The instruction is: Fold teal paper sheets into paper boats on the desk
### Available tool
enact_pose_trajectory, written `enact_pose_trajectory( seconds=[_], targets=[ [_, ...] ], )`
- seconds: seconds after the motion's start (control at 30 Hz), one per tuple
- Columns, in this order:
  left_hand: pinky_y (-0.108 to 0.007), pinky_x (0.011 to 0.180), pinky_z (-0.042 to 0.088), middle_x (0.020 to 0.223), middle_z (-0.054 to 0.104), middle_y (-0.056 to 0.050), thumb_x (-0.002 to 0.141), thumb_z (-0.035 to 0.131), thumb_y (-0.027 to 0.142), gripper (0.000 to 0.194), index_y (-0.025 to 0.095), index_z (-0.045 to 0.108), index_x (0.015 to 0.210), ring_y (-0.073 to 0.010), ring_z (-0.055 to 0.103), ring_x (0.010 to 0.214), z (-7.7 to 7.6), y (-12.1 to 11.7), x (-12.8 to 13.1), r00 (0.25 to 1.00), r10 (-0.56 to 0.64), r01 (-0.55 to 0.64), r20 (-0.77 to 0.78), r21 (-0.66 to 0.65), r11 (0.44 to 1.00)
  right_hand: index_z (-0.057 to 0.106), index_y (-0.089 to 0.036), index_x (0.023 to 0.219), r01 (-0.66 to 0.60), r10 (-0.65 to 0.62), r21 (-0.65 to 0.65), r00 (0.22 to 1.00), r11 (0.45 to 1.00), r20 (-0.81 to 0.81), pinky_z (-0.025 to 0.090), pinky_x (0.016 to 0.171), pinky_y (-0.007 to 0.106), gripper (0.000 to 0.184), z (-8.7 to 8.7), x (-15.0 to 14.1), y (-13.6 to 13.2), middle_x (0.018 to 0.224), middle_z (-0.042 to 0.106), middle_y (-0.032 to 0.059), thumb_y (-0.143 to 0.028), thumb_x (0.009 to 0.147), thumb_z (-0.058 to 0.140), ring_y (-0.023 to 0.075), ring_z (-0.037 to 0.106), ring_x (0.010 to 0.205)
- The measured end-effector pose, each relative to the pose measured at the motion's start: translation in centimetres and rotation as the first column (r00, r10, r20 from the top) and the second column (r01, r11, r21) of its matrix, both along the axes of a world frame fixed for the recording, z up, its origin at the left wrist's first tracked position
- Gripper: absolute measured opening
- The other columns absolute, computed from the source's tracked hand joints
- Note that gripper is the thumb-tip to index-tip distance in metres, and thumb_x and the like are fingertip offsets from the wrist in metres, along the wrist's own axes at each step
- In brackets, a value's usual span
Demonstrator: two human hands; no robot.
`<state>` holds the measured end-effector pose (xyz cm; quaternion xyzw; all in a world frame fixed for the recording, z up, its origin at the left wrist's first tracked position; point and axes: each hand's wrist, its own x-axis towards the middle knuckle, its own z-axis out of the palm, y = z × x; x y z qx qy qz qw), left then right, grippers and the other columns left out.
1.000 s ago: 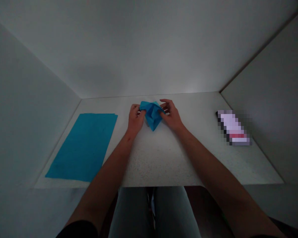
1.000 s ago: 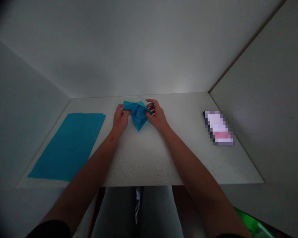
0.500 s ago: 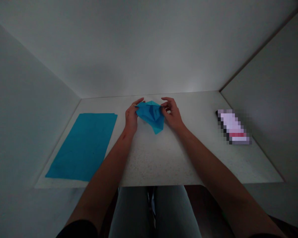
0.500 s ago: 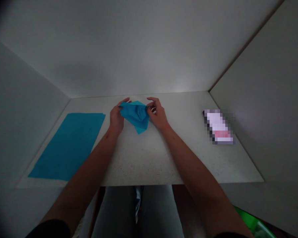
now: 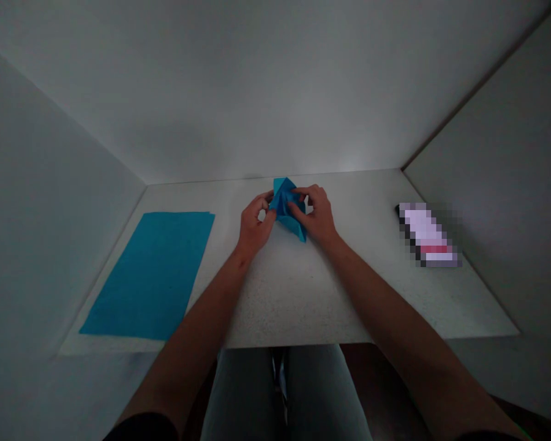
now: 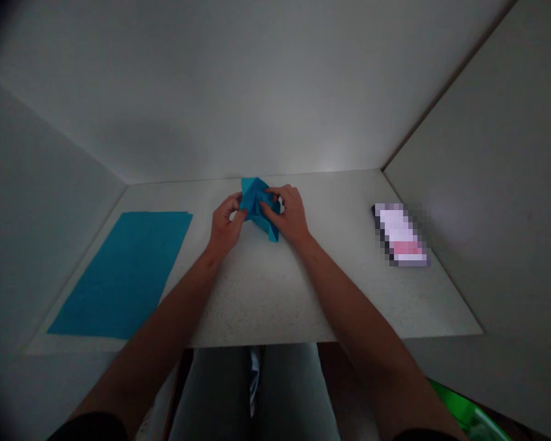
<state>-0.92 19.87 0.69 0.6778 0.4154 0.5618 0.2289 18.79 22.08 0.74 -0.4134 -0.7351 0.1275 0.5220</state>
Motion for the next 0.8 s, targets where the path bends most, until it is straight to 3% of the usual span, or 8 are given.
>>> enact_pose_trajectory(
  seconds=[0.23, 0.4, 0.6, 0.7, 0.8],
  targets=[
    [-0.042, 0.103, 0.057, 0.131, 0.079, -0.013, 0.097, 0.061, 0.023, 0.026, 0.024, 0.045, 0.077, -0.0235, 0.076, 0.119, 0.9, -1.0, 0.2, 0.989, -0.136, 0.138, -0.057, 0.031, 0.99, 0.07, -0.029, 0.107, 0.066, -0.066, -0.006, 0.998, 0.998, -0.021, 0.048, 0.083, 0.042, 0.02, -0.1, -0.1, -0.1, 0.084, 0.067, 0.0008, -0.045, 0.096, 0.076, 0.0235, 0.058, 0.081],
    [-0.04, 0.096, 0.059, 0.123, 0.081, -0.014, 0.098, 0.061, 0.026, 0.027, 0.024, 0.046, 0.075, -0.0226, 0.077, 0.111, 0.9, -0.9, 0.3, 0.987, -0.153, 0.157, -0.056, 0.062, 0.986, 0.071, -0.029, 0.102, 0.111, -0.115, -0.048, 0.991, 0.993, -0.073, 0.048, 0.084, 0.041, 0.016, -0.4, 0.0, 0.2, 0.08, 0.066, -0.0002, -0.043, 0.097, 0.072, 0.0225, 0.057, 0.079],
    [-0.037, 0.091, 0.058, 0.106, 0.079, -0.009, 0.098, 0.065, 0.033, 0.029, 0.023, 0.05, 0.076, -0.0203, 0.073, 0.099, 0.7, -0.4, 0.3, 1.0, 0.025, -0.025, -0.001, 0.029, 0.999, 0.067, -0.027, 0.091, -0.034, -0.028, -0.187, 0.947, 0.982, -0.321, 0.047, 0.078, 0.036, 0.025, -0.6, 0.0, 0.5, 0.081, 0.063, -0.0012, -0.052, 0.096, 0.069, 0.0192, 0.056, 0.078],
    [-0.032, 0.083, 0.056, 0.093, 0.074, -0.005, 0.099, 0.065, 0.036, 0.026, 0.023, 0.055, 0.08, -0.0172, 0.07, 0.087, 0.4, -0.1, 0.1, 0.989, 0.126, -0.122, 0.081, -0.052, 0.991, 0.06, -0.027, 0.082, -0.158, 0.022, -0.221, 0.858, 0.962, -0.514, 0.046, 0.071, 0.033, 0.031, -0.7, 0.2, 1.2, 0.074, 0.054, -0.0027, -0.054, 0.095, 0.067, 0.0176, 0.052, 0.071],
    [-0.028, 0.075, 0.053, 0.081, 0.067, -0.001, 0.101, 0.065, 0.04, 0.025, 0.023, 0.058, 0.084, -0.0154, 0.065, 0.076, 0.3, 0.1, -0.2, 0.975, 0.196, -0.181, 0.108, -0.134, 0.974, 0.051, -0.026, 0.076, -0.163, -0.03, -0.225, 0.743, 0.961, -0.668, 0.044, 0.063, 0.031, 0.038, -1.0, 0.8, 2.3, 0.07, 0.045, -0.0033, -0.057, 0.095, 0.064, 0.0167, 0.047, 0.066]
  ],
)
